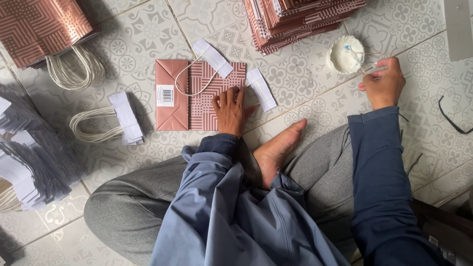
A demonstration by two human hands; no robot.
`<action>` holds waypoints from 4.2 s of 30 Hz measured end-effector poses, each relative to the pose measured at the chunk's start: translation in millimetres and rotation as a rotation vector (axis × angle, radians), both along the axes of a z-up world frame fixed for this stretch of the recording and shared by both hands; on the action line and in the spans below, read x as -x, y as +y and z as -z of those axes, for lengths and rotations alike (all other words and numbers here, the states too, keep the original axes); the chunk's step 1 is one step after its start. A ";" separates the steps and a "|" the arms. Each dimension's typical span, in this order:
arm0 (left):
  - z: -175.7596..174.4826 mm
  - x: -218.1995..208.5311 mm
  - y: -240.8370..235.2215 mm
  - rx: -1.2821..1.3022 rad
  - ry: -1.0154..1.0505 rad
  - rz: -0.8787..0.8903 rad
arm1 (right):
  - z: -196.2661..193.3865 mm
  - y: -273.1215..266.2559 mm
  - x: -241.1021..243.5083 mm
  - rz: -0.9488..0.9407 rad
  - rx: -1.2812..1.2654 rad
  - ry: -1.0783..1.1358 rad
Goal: The person sits on the floor and assembles paper bags by applying glue to white paper tabs and attaching them to the handles of patterned bags. They press the tabs to secure them and stack the finished bags.
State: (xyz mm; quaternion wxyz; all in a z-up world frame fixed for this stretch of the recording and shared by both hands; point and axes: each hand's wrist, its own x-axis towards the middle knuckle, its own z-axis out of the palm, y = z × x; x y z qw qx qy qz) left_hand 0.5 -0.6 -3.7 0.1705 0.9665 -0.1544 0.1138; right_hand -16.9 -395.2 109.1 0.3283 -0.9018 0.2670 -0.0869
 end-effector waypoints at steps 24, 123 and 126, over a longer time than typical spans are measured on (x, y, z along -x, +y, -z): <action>-75.1 53.1 -31.5 1.282 0.306 0.141 | -31.7 204.4 9.7 -0.475 -0.658 -0.068; -37.6 6.9 36.1 0.598 0.453 -0.131 | 119.6 201.3 -57.2 -0.993 0.197 -0.356; -34.0 6.8 36.0 0.591 0.445 -0.131 | 120.7 201.7 -57.3 -0.989 0.198 -0.359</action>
